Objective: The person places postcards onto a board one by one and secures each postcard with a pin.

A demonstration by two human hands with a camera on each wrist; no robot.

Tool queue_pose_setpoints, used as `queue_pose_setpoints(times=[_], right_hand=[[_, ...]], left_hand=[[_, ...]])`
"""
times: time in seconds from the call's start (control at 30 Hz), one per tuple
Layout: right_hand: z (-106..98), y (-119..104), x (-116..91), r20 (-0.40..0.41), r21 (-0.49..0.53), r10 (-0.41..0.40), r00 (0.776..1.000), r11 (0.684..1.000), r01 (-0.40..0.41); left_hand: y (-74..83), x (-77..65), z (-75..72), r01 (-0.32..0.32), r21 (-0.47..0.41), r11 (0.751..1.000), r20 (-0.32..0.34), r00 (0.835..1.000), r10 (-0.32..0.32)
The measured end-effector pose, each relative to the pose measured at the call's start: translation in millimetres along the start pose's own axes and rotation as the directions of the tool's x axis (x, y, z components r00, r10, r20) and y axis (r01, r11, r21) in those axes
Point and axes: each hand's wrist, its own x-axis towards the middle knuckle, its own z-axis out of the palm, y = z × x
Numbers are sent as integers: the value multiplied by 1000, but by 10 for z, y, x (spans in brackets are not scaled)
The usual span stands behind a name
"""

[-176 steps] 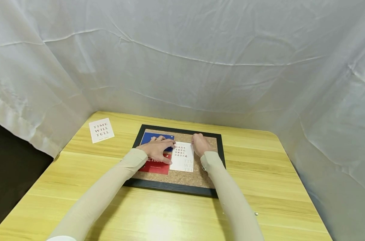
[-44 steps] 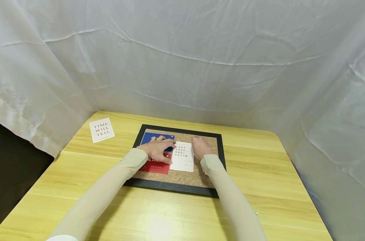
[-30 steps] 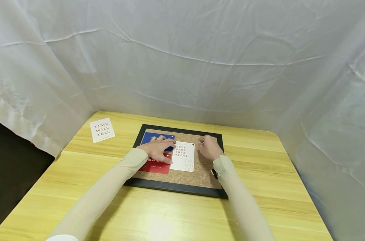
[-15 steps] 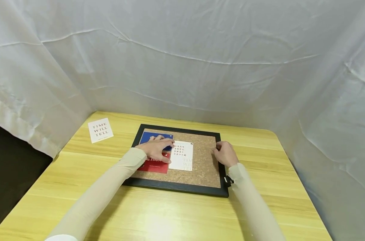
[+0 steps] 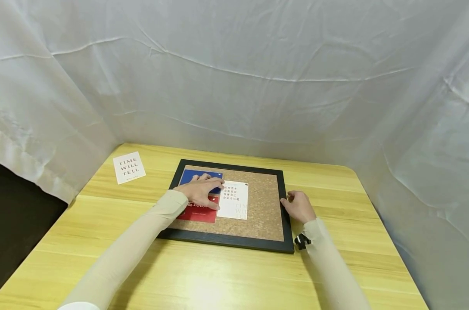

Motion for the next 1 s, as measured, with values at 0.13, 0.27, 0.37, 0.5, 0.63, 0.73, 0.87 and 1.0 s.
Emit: queue_pose_setpoints(times=[0.13, 0.27, 0.37, 0.5, 0.63, 0.73, 0.87, 1.0], right_hand=[[-7, 6, -22, 15, 29, 13, 1000, 999, -13], [0, 23, -36, 21, 81, 30, 999, 996, -31], [7, 44, -30, 26, 115, 33, 999, 993, -35], [4, 58, -20, 29, 134, 35, 999, 990, -38], [3, 48, -31, 19, 140, 44, 999, 989, -46], [3, 39, -38, 17, 146, 46, 999, 988, -48], [15, 42, -43, 19, 149, 52, 998, 987, -55], [20, 50, -38, 16, 146, 55, 998, 988, -56]], left_hand=[[11, -5, -13, 2, -4, 1000, -4, 1000, -2], [18, -2, -20, 4, 1, 1000, -3, 1000, -4], [15, 1, -26, 7, 9, 1000, -1, 1000, -7], [13, -2, -28, 11, 16, 1000, 1, 1000, -11], [31, -5, -29, 12, 22, 1000, 7, 1000, -12], [51, -2, -39, 10, 33, 999, 10, 1000, -10], [79, 7, -49, -1, 71, 997, 6, 1000, 0], [107, 25, -54, -17, 112, 994, -7, 1000, 17]])
